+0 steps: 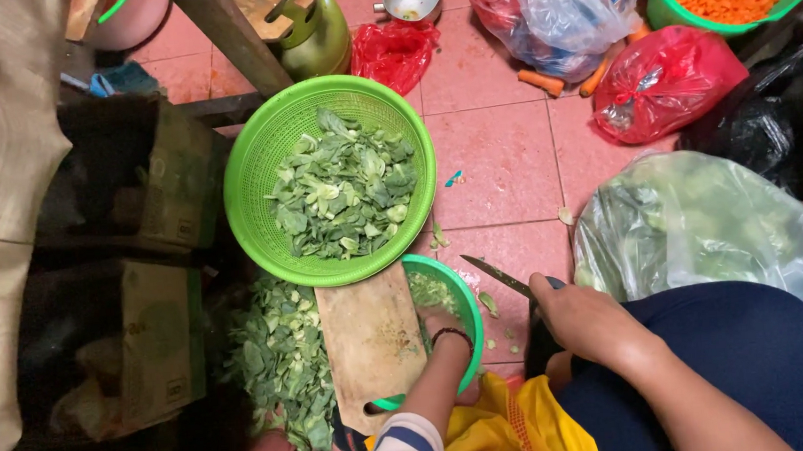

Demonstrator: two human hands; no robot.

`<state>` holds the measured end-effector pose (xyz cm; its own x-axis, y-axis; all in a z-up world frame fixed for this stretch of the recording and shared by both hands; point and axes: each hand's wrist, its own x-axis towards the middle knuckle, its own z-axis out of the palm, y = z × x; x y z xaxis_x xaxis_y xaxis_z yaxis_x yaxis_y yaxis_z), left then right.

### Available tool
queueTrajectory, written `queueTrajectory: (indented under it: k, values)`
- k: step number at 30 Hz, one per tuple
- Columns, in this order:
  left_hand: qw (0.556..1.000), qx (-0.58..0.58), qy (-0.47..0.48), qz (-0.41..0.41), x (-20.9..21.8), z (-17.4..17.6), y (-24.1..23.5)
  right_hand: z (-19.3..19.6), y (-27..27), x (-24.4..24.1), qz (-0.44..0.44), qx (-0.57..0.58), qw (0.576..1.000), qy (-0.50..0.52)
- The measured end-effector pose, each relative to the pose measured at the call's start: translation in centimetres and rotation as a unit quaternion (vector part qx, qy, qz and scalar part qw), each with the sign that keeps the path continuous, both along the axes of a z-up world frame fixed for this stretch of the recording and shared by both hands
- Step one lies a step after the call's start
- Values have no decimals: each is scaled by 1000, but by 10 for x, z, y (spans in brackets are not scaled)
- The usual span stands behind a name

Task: Chopping leafy green vegetables on a wooden cutting board.

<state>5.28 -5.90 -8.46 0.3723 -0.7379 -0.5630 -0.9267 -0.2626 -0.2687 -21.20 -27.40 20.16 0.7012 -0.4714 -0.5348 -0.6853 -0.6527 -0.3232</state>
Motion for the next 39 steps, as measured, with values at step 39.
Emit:
queueTrajectory:
  k: [39]
  values:
    - [830,-145,156,516,235,15,-155,-36,-5,21,10,55,996,73]
